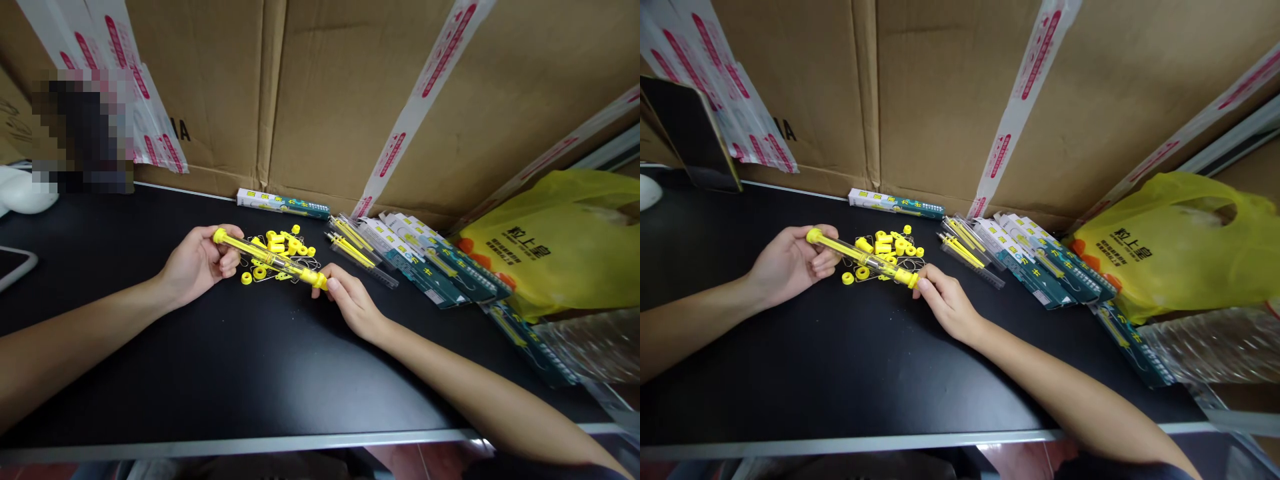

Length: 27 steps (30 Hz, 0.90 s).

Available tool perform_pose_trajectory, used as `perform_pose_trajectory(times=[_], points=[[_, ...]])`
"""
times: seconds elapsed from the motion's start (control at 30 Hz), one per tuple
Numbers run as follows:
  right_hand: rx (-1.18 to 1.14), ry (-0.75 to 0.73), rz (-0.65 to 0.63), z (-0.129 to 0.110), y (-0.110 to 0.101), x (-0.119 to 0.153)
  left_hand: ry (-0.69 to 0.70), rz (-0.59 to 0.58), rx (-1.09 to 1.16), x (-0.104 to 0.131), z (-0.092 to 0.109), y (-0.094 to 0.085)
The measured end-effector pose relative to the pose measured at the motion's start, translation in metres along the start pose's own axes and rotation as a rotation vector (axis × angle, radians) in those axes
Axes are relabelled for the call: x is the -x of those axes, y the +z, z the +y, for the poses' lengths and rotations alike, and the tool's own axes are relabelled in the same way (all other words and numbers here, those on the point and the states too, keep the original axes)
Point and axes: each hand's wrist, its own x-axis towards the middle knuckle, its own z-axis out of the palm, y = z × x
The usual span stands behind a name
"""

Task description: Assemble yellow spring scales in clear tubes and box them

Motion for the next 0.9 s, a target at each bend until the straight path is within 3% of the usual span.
perform_pose_trajectory(times=[0.47, 0.9], points=[[-0.195, 0.078, 0.104, -0.0024, 0.0045, 0.0038, -0.006, 0.024, 0.032, 0.0012, 0.0012, 0.0004], [0.003, 0.017, 0.055, 0.0026, 0.0004, 0.0027, -0.004, 0.017, 0.007, -0.0003, 0.0007, 0.0008]])
